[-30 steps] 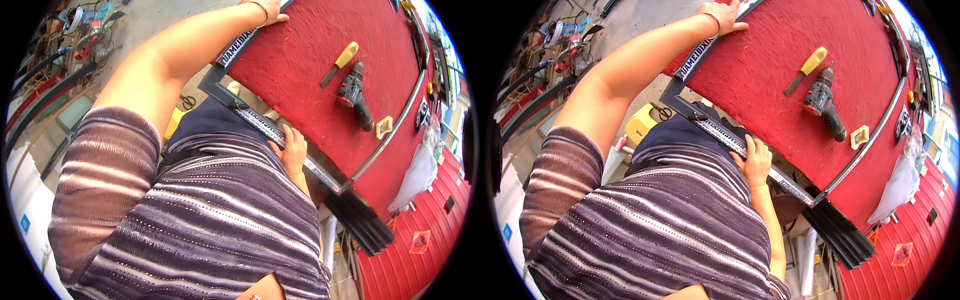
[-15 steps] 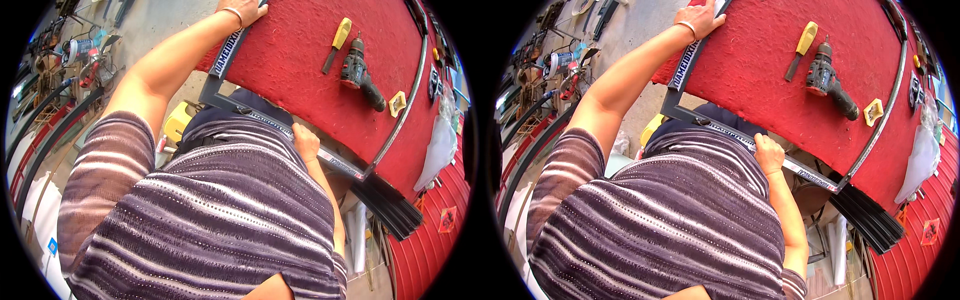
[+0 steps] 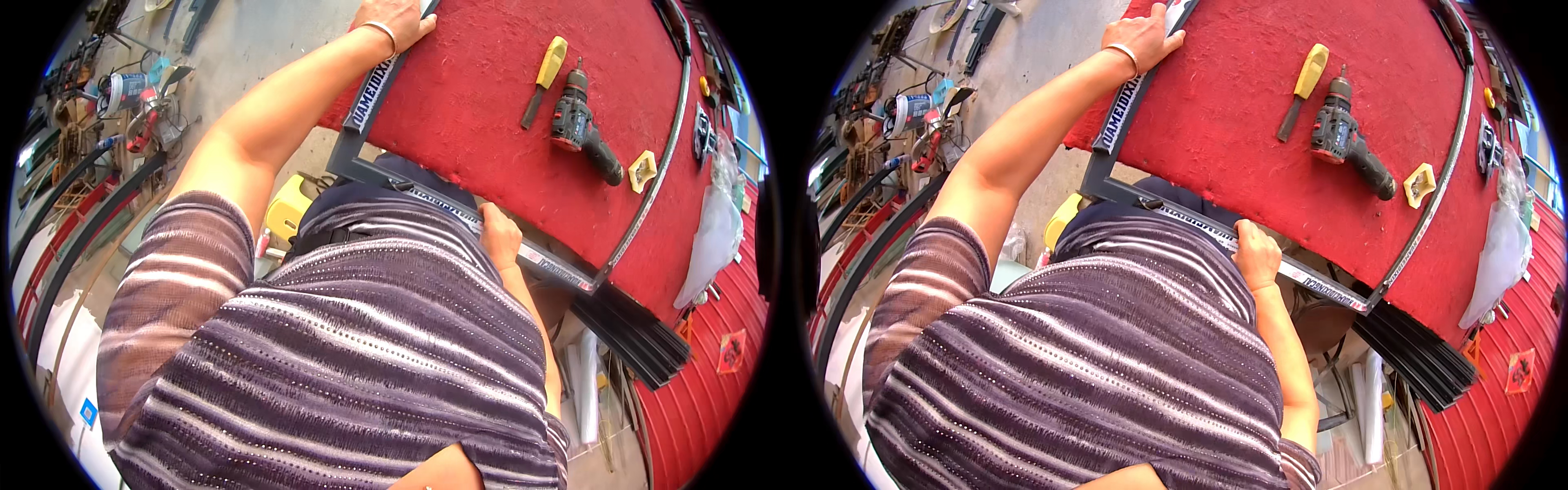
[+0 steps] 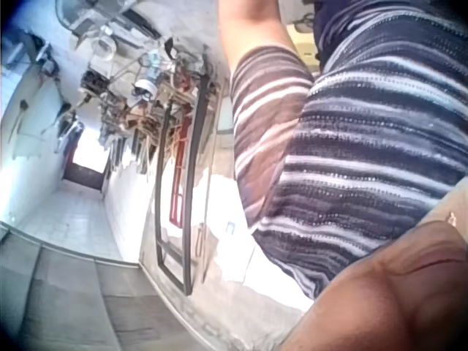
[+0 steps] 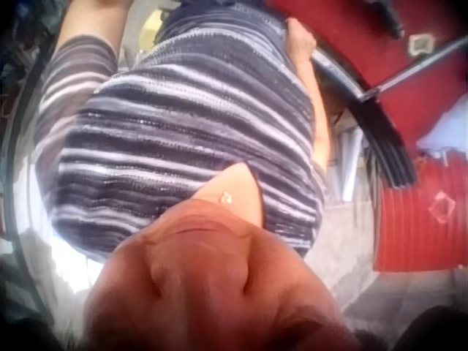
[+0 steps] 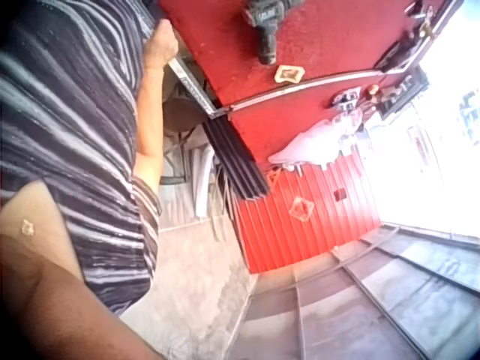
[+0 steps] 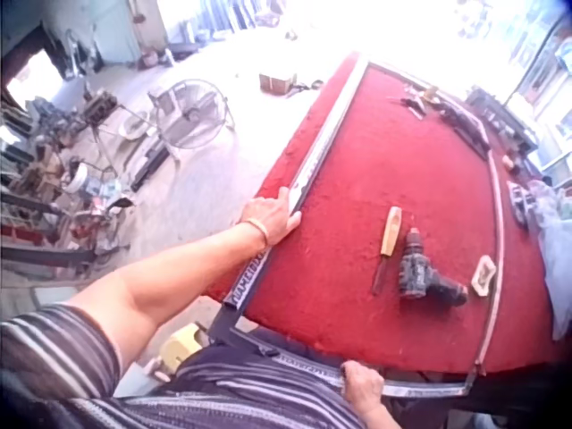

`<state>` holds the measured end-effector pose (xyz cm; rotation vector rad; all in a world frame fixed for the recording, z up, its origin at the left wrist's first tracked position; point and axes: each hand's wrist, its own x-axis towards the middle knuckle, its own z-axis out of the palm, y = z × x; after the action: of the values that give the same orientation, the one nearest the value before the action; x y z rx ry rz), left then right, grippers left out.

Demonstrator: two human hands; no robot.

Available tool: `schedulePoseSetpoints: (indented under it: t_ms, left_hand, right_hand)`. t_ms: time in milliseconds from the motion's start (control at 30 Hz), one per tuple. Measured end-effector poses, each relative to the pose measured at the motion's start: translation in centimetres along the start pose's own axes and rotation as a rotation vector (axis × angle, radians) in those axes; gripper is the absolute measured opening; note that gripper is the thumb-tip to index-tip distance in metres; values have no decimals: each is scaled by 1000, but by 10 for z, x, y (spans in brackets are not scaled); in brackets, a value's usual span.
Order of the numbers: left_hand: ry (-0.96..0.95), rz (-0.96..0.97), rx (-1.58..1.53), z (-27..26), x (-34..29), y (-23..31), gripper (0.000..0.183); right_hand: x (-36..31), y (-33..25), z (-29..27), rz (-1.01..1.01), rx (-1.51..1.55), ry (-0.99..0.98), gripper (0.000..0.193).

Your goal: The person assembles a metal frame by using a drill to drive screws into the corners, handling the metal frame pieces, screws, and a drill.

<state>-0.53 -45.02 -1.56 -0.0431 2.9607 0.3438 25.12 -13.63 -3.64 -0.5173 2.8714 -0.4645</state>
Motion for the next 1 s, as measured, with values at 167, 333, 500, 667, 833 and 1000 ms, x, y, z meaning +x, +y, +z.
schedulePoseSetpoints:
  t_ms: [167, 333, 500, 667, 833, 1000]
  left_hand:
    - [78, 46, -40, -12, 27, 7, 51]
    - [50, 44, -39, -8, 61, 29, 55]
    - [5, 22, -17, -6, 65, 36, 61]
    - [15, 4, 53, -5, 72, 41, 59]
    - [10, -9, 39, -8, 72, 49, 55]
    - [61, -23, 48, -4, 67, 54, 51]
  right_hand:
    - [20, 2, -28, -102, 162, 147, 54]
    - [45, 28, -43, -155, -32, 259, 59]
    - [52, 33, -33, -110, 38, 260, 61]
    - [52, 34, -27, -202, -9, 302, 62]
    - [56, 38, -28, -166, 27, 306, 53]
    - [58, 40, -30, -202, 7, 339, 50]
